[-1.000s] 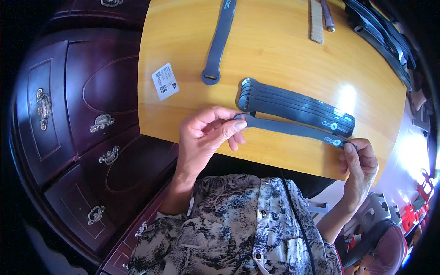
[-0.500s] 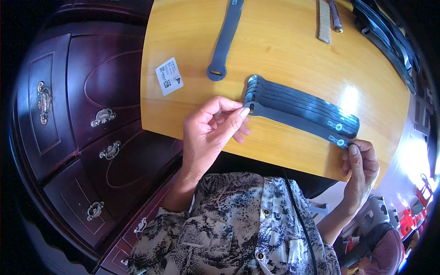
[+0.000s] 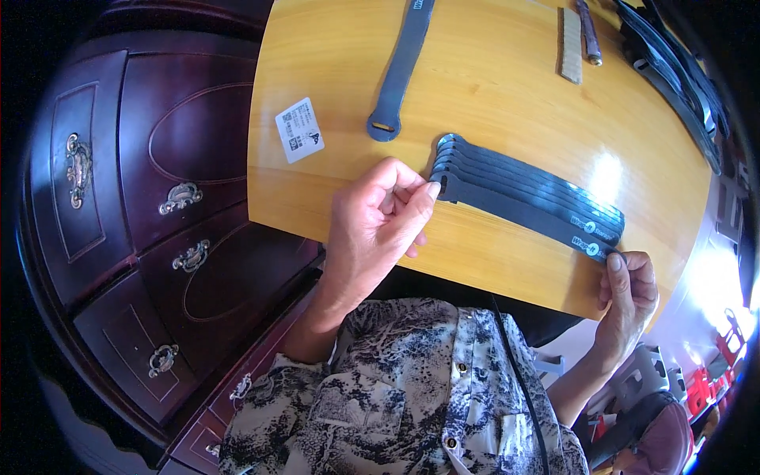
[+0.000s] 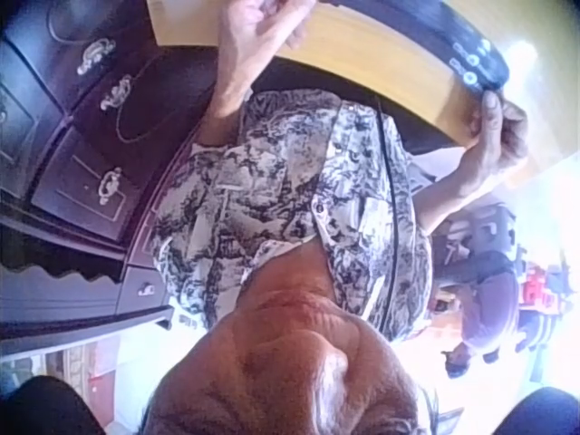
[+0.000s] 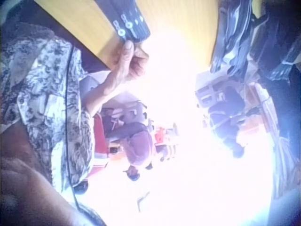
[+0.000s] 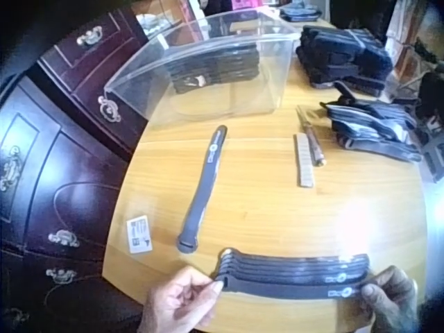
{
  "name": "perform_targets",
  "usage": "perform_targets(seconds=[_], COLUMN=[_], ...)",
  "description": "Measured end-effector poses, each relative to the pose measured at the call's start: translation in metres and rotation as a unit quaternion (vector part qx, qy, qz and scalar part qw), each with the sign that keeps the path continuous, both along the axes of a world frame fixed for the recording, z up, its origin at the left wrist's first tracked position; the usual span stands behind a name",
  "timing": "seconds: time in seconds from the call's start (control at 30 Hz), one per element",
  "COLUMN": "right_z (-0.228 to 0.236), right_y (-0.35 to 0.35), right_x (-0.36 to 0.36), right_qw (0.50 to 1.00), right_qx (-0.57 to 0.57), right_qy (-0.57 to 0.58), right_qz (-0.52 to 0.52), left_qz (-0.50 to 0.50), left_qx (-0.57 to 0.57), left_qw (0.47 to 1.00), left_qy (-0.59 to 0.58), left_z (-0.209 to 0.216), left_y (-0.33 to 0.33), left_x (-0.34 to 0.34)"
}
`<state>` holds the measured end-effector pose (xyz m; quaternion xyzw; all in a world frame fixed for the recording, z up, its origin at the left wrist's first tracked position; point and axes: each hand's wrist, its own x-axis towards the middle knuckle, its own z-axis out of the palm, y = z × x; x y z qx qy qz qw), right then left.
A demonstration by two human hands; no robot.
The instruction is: Sorting and stacking black fabric straps on a wooden table.
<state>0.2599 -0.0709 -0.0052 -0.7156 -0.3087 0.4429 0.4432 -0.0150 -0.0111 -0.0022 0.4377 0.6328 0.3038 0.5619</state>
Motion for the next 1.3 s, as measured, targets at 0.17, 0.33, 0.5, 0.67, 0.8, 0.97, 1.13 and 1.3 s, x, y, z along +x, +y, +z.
perform_targets(seconds=[0.17,0.33,0.5,0.67,0.8,0.97,1.13,1.3], right_z=[0.0002,-0.0018,-0.0014,0.0003,-0.002,-0.0021,-0.0049,-0.0048], right_y=[0.0009,0.0011,0.0028,-0.0001,0.0007,0.0006,-0.0003,0.0003], right_x=[0.0003,0.0002,-0.0009,0.0005,0.0004,-0.0003,-0.002,-0.0022], right_qw=[1.0,1.0,1.0,1.0,1.0,1.0,0.999,0.999], right_qx=[-0.002,-0.001,-0.002,-0.001,0.001,0.0,0.007,0.007], right_qy=[-0.006,-0.009,-0.004,-0.013,-0.014,-0.014,-0.036,-0.04], right_qz=[-0.01,-0.009,-0.005,-0.009,-0.006,-0.003,0.006,0.005], left_qz=[-0.01,-0.013,-0.017,-0.027,-0.018,-0.022,-0.029,-0.028], left_qx=[0.004,-0.002,0.001,0.002,-0.001,0.002,-0.001,-0.006], left_qw=[1.0,1.0,1.0,0.999,1.0,0.999,0.999,0.999], left_qy=[0.004,0.016,0.023,0.02,0.022,0.028,0.032,0.042], left_z=[-0.0009,-0.0015,-0.0002,-0.002,-0.0011,-0.0008,-0.0001,0.0014], left_y=[0.0015,0.0021,0.0033,0.0045,0.0037,0.005,0.0063,0.0078], left_x=[0.0006,-0.0006,-0.0012,0.0013,0.0,-0.0006,-0.0017,0.0002])
